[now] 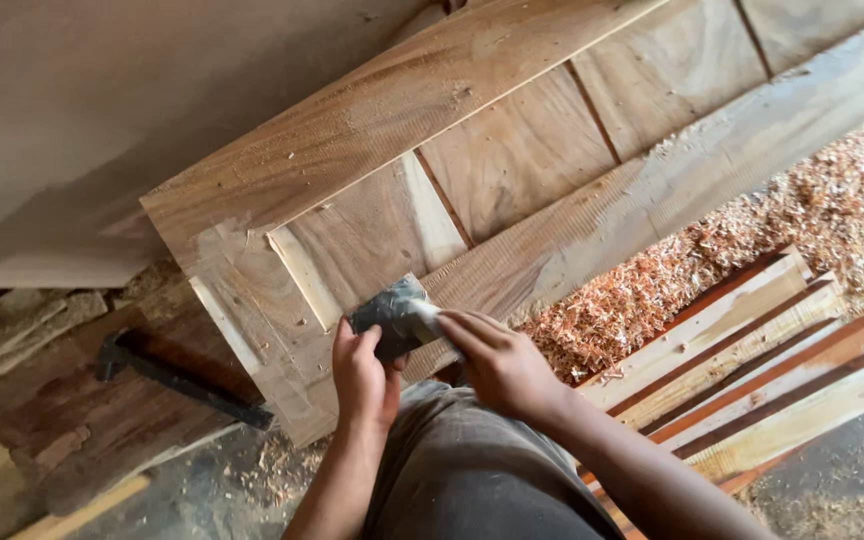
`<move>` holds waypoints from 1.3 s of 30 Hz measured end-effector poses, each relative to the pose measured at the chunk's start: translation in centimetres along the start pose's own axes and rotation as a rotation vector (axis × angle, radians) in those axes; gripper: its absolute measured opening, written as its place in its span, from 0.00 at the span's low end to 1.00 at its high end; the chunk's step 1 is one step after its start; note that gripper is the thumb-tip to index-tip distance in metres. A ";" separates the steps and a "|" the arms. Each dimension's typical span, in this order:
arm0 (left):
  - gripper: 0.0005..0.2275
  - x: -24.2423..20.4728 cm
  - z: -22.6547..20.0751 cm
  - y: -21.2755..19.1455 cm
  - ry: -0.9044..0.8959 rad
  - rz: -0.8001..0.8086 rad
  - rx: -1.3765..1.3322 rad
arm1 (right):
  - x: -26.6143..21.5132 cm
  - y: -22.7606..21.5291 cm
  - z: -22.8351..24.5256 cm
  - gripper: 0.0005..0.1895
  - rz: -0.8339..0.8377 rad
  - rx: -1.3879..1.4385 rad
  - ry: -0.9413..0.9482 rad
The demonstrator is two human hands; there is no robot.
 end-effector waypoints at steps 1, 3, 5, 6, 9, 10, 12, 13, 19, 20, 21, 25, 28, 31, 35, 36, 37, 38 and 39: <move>0.11 -0.3 -0.4 -0.3 0.002 0.022 0.002 | -1.6 0.2 -1.3 0.20 0.006 -0.055 0.095; 0.13 -0.9 -1.0 -0.7 -0.105 0.097 -0.088 | -4.5 0.0 -4.2 0.15 0.051 -0.086 0.251; 0.12 -1.4 -2.2 -1.0 -0.058 0.205 -0.008 | -7.5 -0.8 -7.3 0.11 0.092 -0.112 0.423; 0.12 -2.0 -2.6 -0.9 0.000 0.284 0.064 | -8.7 -1.7 -8.7 0.11 0.023 0.178 0.511; 0.14 -5.7 -0.1 -1.3 -0.221 0.426 0.114 | -11.7 -1.5 -9.7 0.12 -0.130 0.772 0.550; 0.14 -6.7 0.3 -1.4 -0.226 0.441 0.117 | -12.4 -1.3 -9.6 0.13 -0.194 1.066 0.494; 0.16 -10.2 1.7 -0.4 -0.385 0.695 -0.023 | -12.9 1.8 -9.8 0.14 -0.244 1.244 0.562; 0.16 -11.0 2.1 -0.6 -0.390 0.700 -0.022 | -13.5 3.4 -10.1 0.16 -0.277 1.424 0.622; 0.15 -10.5 2.8 -3.5 -0.414 0.578 -0.002 | -20.8 6.7 -8.0 0.17 -0.013 1.088 0.861; 0.15 -10.2 2.1 -4.0 -0.373 0.585 -0.027 | -21.4 5.8 -7.8 0.17 -0.011 1.092 0.857; 0.15 -10.0 1.7 -4.0 -0.333 0.601 -0.054 | -21.5 4.1 -7.6 0.17 -0.036 1.000 0.787; 0.14 -11.5 2.1 -2.9 -0.282 0.670 0.117 | -20.7 -0.7 -9.2 0.15 -0.167 0.656 0.936; 0.15 -12.7 2.9 -1.3 -0.245 0.752 0.310 | -18.3 -0.8 -8.6 0.14 0.016 0.315 0.890; 0.13 -11.6 3.4 0.7 -0.052 0.696 0.502 | -17.0 -0.7 -6.4 0.17 0.030 -0.093 0.520; 0.08 -8.0 2.8 2.0 0.173 0.197 0.174 | -17.4 -2.3 -10.6 0.16 0.237 0.172 0.494; 0.08 -7.7 2.8 3.1 0.216 0.219 0.199 | -17.6 -3.4 -13.0 0.14 0.208 0.415 0.621; 0.09 -7.6 3.1 4.3 0.261 0.237 0.219 | -17.9 -4.5 -15.6 0.13 0.179 0.659 0.739; 0.09 -7.7 4.1 5.5 0.264 0.243 0.215 | -18.0 -5.8 -17.6 0.13 0.173 0.655 0.736; 0.09 -7.9 5.0 6.5 0.278 0.201 0.241 | -18.1 -7.2 -19.7 0.13 0.126 0.787 0.724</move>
Point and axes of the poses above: each hand's wrist, its own x-axis towards the middle knuckle, its own y-axis out of the palm, z = x × y, the point moved 7 cm from there along x, towards the middle knuckle, and after that the axes turned 12 degrees about y, right-handed, at the moved point
